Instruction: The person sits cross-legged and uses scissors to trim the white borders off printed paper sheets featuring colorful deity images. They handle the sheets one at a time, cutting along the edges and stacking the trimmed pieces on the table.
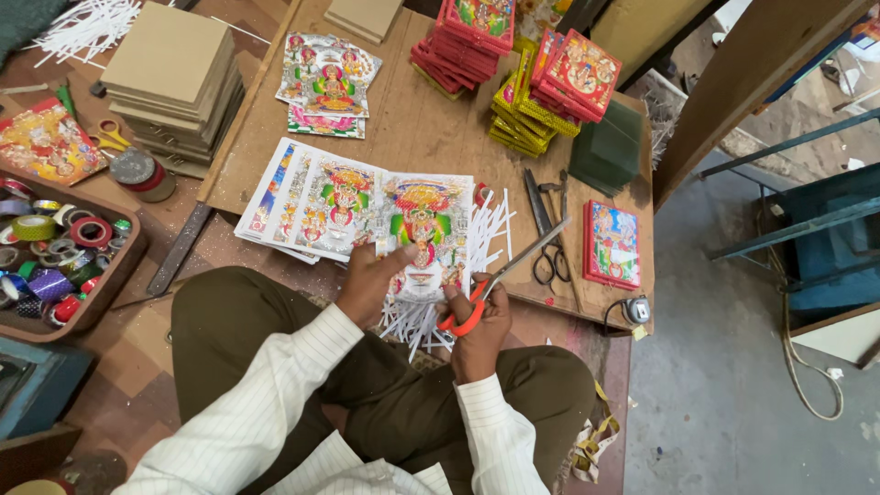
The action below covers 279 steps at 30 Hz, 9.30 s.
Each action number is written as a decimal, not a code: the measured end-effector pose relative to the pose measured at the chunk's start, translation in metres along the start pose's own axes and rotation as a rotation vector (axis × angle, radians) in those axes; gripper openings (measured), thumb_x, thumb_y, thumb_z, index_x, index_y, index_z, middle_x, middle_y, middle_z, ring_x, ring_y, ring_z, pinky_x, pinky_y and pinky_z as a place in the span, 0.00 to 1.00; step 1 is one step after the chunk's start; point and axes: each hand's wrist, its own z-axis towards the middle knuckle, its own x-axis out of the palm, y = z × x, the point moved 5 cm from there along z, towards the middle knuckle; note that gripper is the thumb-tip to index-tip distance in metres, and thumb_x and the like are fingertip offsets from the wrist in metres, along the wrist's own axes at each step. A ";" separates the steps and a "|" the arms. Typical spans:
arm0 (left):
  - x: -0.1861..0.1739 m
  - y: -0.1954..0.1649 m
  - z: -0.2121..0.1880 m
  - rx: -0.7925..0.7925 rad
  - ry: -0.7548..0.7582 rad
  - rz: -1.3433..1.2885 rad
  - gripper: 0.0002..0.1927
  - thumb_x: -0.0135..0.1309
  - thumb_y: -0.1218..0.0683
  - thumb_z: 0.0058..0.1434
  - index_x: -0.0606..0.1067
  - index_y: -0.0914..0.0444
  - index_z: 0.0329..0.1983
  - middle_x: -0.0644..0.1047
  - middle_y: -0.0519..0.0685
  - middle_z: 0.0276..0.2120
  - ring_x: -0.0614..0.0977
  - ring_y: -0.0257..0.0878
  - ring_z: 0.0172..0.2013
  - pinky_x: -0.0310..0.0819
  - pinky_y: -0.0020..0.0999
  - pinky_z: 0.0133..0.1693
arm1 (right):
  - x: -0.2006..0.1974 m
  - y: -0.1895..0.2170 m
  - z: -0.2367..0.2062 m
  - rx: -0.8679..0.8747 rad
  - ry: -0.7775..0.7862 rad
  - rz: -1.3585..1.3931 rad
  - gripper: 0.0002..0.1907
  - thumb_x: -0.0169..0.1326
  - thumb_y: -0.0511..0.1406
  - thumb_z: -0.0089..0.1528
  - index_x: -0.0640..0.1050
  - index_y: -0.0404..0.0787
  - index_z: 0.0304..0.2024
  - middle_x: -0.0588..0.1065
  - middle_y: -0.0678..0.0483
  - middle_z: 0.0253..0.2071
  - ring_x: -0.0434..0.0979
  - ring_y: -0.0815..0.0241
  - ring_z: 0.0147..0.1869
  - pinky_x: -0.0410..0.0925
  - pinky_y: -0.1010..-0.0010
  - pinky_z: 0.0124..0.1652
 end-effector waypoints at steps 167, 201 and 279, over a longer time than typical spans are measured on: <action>-0.166 -0.028 0.034 0.356 -0.659 0.430 0.12 0.54 0.59 0.64 0.77 0.65 0.51 0.83 0.50 0.35 0.83 0.38 0.34 0.78 0.35 0.39 | 0.140 -0.029 0.220 0.317 0.363 0.050 0.11 0.50 0.26 0.61 0.74 0.29 0.46 0.78 0.43 0.42 0.81 0.51 0.42 0.74 0.63 0.39; -0.127 -0.043 0.028 0.204 -0.615 1.349 0.16 0.61 0.55 0.58 0.81 0.64 0.49 0.72 0.55 0.53 0.70 0.52 0.55 0.60 0.51 0.54 | 0.040 -0.109 0.118 0.241 0.049 -0.251 0.06 0.59 0.26 0.57 0.77 0.37 0.36 0.79 0.54 0.29 0.79 0.64 0.27 0.72 0.73 0.26; -0.072 0.059 0.033 -0.348 0.282 -0.634 0.17 0.54 0.57 0.69 0.74 0.73 0.56 0.82 0.56 0.48 0.84 0.41 0.47 0.78 0.39 0.51 | -0.032 -0.114 0.085 0.715 0.440 0.523 0.21 0.46 0.35 0.69 0.70 0.34 0.63 0.73 0.38 0.59 0.73 0.40 0.64 0.62 0.41 0.65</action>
